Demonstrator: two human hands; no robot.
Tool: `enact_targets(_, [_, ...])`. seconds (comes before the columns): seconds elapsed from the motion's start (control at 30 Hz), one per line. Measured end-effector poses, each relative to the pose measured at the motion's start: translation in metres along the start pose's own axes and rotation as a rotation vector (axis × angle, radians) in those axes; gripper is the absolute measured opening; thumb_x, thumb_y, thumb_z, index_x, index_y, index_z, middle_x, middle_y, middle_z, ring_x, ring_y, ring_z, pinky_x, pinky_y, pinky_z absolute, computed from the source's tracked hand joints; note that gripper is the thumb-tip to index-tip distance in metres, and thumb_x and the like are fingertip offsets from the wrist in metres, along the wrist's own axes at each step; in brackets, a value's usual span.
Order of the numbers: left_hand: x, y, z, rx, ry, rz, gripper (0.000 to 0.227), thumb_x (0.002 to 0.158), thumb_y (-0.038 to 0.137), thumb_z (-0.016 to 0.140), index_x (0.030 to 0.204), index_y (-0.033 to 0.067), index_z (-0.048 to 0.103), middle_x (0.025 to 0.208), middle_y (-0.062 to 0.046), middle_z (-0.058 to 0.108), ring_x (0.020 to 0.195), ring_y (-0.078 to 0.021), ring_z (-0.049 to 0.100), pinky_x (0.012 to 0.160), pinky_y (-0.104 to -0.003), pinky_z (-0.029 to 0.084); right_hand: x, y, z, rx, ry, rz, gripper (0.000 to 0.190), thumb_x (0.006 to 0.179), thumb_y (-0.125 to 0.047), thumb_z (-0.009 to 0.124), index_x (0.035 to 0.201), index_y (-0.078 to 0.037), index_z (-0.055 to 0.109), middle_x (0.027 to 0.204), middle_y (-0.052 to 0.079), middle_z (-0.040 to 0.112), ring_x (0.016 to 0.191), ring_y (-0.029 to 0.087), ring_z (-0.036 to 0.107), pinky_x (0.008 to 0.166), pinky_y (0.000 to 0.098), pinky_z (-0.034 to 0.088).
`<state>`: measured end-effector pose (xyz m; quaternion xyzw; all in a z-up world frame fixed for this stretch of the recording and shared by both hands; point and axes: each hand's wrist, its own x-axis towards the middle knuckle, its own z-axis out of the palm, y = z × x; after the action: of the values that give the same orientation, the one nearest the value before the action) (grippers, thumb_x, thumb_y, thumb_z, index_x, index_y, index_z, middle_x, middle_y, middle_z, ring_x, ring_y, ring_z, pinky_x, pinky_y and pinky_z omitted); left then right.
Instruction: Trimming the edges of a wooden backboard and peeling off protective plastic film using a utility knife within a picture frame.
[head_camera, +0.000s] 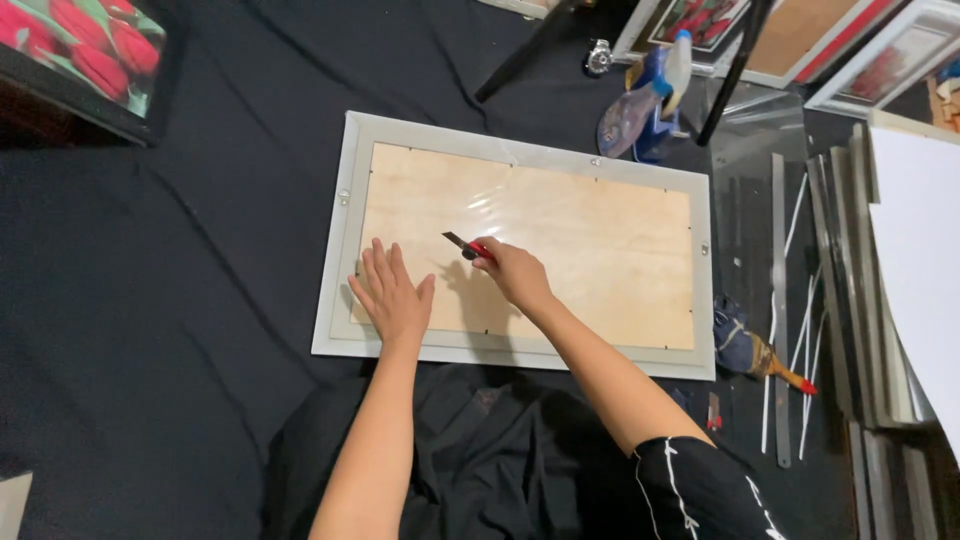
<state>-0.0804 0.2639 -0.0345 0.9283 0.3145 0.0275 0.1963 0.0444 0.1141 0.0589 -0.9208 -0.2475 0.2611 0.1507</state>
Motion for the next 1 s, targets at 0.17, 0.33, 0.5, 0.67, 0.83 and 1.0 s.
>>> enact_targets(0.17, [0.021,0.004,0.021,0.079,-0.011,0.024,0.072,0.101,0.055,0.050,0.157,0.0131,0.032,0.170,-0.014,0.018,0.157,-0.0303,0.013,0.122,-0.061,-0.003,0.089,-0.016,0.004,-0.223,0.222,-0.151,0.032,0.102,-0.044,0.057,0.132,-0.033,0.062,0.105,0.001,0.073,0.105,0.027,0.073,0.100,0.0439,0.048])
enact_targets(0.33, [0.020,0.008,0.026,0.148,-0.011,0.012,0.070,0.102,0.055,0.043,0.159,0.0159,0.031,0.170,-0.010,0.020,0.156,-0.0271,0.017,0.123,-0.058,0.001,0.166,-0.028,0.017,-0.339,0.415,-0.194,0.023,0.104,-0.040,0.057,0.124,-0.035,0.064,0.097,-0.003,0.068,0.101,0.023,0.072,0.101,0.0436,0.041])
enact_targets(0.5, [0.020,0.009,0.027,0.201,0.016,0.003,0.073,0.100,0.059,0.043,0.159,0.0183,0.031,0.171,-0.008,0.018,0.157,-0.0254,0.015,0.124,-0.055,0.000,0.226,-0.044,0.033,-0.382,0.456,-0.234,0.023,0.103,-0.039,0.061,0.125,-0.037,0.055,0.096,-0.006,0.068,0.100,0.019,0.070,0.101,0.0460,0.038])
enact_targets(0.67, [0.022,0.008,0.031,0.180,0.009,0.002,0.072,0.100,0.060,0.040,0.159,0.0185,0.032,0.171,-0.008,0.018,0.157,-0.0260,0.015,0.123,-0.056,-0.001,0.232,-0.051,0.030,-0.396,0.464,-0.274,0.020,0.102,-0.034,0.064,0.121,-0.037,0.059,0.095,-0.005,0.068,0.100,0.018,0.069,0.103,0.0480,0.036])
enact_targets(0.83, [0.022,0.008,0.033,0.184,0.052,0.007,0.073,0.098,0.059,0.044,0.158,0.0182,0.033,0.170,-0.008,0.020,0.157,-0.0260,0.016,0.124,-0.056,0.001,0.235,-0.047,0.026,-0.399,0.460,-0.274,0.023,0.100,-0.032,0.069,0.123,-0.037,0.065,0.093,-0.003,0.068,0.099,0.018,0.068,0.103,0.0514,0.034])
enact_targets(1.0, [0.021,0.008,0.034,0.192,0.069,0.011,0.072,0.099,0.059,0.042,0.158,0.0186,0.034,0.171,-0.007,0.020,0.157,-0.0254,0.016,0.124,-0.056,0.000,0.241,-0.042,0.029,-0.422,0.461,-0.274,0.025,0.098,-0.033,0.070,0.123,-0.039,0.066,0.092,-0.003,0.067,0.098,0.017,0.066,0.103,0.0515,0.032])
